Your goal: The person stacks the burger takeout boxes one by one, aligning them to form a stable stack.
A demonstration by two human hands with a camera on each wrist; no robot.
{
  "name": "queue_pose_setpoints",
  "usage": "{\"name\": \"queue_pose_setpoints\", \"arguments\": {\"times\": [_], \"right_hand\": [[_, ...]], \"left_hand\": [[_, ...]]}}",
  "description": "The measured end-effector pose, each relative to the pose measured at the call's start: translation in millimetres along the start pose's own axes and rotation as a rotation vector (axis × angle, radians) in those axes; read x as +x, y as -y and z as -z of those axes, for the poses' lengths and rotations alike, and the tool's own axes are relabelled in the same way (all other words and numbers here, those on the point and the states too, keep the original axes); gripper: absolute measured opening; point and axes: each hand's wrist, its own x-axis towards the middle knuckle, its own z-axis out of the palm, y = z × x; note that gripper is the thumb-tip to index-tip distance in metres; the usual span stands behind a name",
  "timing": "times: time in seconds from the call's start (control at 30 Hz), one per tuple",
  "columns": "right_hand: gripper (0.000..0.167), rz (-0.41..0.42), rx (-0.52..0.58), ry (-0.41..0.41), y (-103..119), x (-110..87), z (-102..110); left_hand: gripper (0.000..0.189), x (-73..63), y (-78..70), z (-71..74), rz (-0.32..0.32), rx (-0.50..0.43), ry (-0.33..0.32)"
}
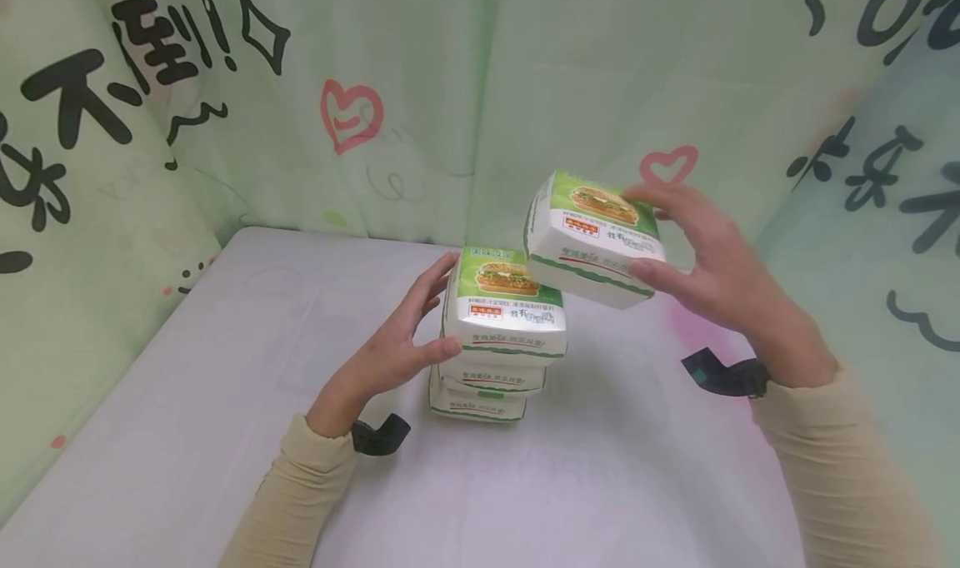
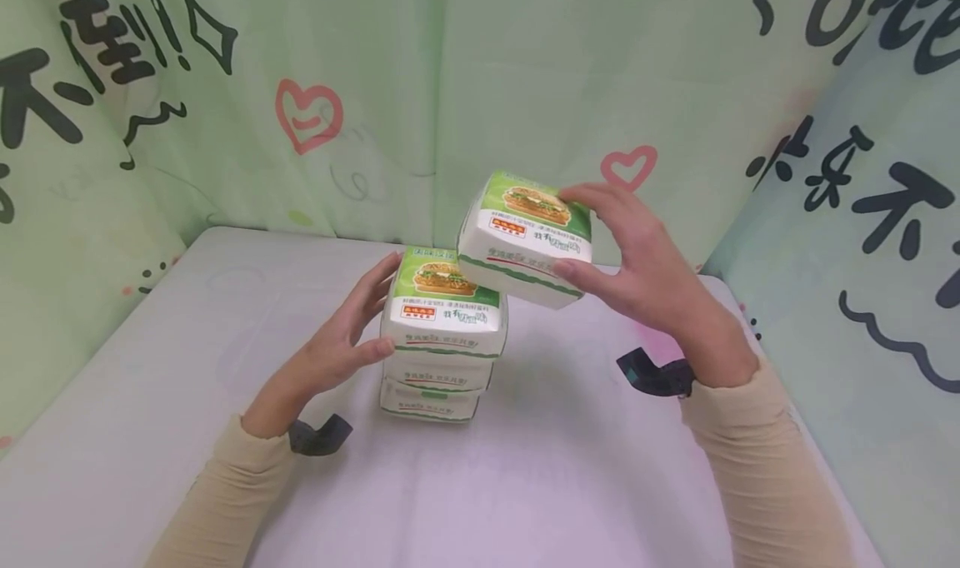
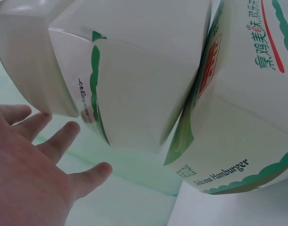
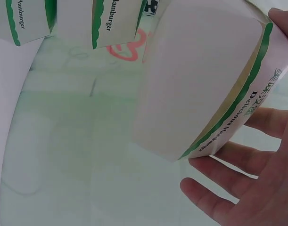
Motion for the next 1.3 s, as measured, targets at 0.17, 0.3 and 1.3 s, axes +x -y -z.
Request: {"name": "queue_pose_setpoints", "arguments": {"times": [0.17,0.3,1.3], "right_hand": [[0.068,0.021,0.013,0.022,4.1,5.9,-3.4],[0.068,0.048,0.021,0.028,7.5,10.0,-5.9],[0.067,0.16,0.061,0.106,29.6,27.2,-21.2]], "left_hand": [[0.099,1.1,1.2,-0.6,0.004,-0.003,0.003],[0.098,2.2,0.6,-0.8,0.003,-0.008,0.006],[0.095,-0.1,-3.9,-2.2,0.013,-0.01,0.008]]}}
